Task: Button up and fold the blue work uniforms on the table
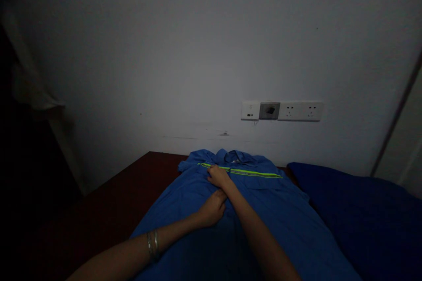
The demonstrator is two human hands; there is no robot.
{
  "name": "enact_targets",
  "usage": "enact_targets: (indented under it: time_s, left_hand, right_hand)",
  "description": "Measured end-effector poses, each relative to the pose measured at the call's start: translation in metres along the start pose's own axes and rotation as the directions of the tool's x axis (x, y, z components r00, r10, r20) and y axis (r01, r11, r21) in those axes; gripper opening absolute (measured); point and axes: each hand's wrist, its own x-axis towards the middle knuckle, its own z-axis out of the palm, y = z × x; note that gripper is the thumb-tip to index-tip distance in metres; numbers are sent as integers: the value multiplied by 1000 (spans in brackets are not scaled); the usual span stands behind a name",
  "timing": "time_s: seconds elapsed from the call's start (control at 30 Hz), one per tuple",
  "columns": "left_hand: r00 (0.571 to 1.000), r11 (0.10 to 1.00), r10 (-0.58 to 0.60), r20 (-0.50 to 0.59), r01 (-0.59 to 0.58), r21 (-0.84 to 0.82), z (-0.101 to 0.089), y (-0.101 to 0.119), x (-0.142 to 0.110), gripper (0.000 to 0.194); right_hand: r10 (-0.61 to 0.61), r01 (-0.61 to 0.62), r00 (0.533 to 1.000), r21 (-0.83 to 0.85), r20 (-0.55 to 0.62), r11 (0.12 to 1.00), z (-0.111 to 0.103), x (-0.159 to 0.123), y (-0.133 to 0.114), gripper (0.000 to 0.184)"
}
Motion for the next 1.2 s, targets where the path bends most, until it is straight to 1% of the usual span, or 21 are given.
enact_targets:
  time_s: [0.17, 0.23, 0.3, 0.43, 0.5, 0.57, 0.67, 0.7, 0.73, 0.8, 0.87, 0.93, 1.0, 1.07, 1.1, 1.17, 1.2]
  left_hand:
    - [1000, 1000, 16, -16, -16, -19, -5, 9, -2, 65]
    - [1000, 1000, -11, -14, 10, -28, -6, 10, -3, 64]
    - [996, 996, -86, -8, 86, -24, -5, 10, -5, 60]
    - [971, 971, -238, -28, 237, -45, -1, 9, -12, 53]
    - [957, 954, -285, -59, 277, -113, -1, 6, -12, 49]
    - [921, 907, -379, -83, 352, -232, -6, 2, -9, 41]
    - [830, 776, -552, -74, 480, -409, -25, -11, 4, 32]
    - [811, 759, -579, -90, 494, -425, -33, -18, 8, 32]
    - [804, 771, -581, -129, 492, -403, -42, -26, 12, 30]
    - [826, 836, -526, -200, 459, -301, -58, -43, 18, 27]
    - [850, 871, -484, -207, 443, -214, -70, -60, 22, 25]
    - [868, 893, -449, -211, 426, -145, -75, -75, 24, 25]
    - [881, 912, -410, -237, 401, -87, -75, -86, 26, 23]
    - [870, 910, -412, -269, 405, -83, -74, -94, 30, 21]
    - [856, 899, -436, -277, 424, -108, -74, -97, 33, 20]
    - [822, 862, -506, -260, 474, -179, -75, -102, 38, 20]
    - [811, 842, -536, -235, 496, -210, -76, -105, 40, 20]
  right_hand:
    - [9, -10, 1000, 29, 22, 1000, 1, 4, 5, 28]
    - [15, -16, 999, 48, 28, 999, 2, 5, 7, 28]
    - [22, -23, 1000, 77, 22, 997, 4, 6, 9, 29]
    - [51, -45, 998, 175, -27, 984, 11, 7, 17, 33]
    - [68, -54, 996, 245, -49, 968, 14, 9, 22, 33]
    - [81, -57, 995, 325, -61, 944, 18, 12, 28, 32]
    - [109, -63, 991, 443, -80, 894, 25, 18, 35, 31]
    - [123, -66, 989, 481, -88, 874, 27, 21, 37, 31]
    - [139, -69, 986, 517, -96, 853, 30, 23, 39, 30]
    - [177, -77, 978, 588, -113, 805, 36, 28, 42, 29]
    - [226, -89, 965, 652, -129, 753, 41, 33, 46, 29]
    - [276, -100, 951, 706, -139, 701, 45, 37, 49, 29]
    - [311, -102, 939, 751, -143, 652, 48, 40, 51, 29]
    - [335, -99, 931, 786, -144, 611, 49, 40, 52, 29]
    - [345, -96, 927, 800, -144, 592, 49, 40, 52, 29]
    - [362, -93, 922, 825, -140, 558, 50, 39, 52, 28]
    - [369, -93, 919, 836, -137, 541, 50, 38, 52, 28]
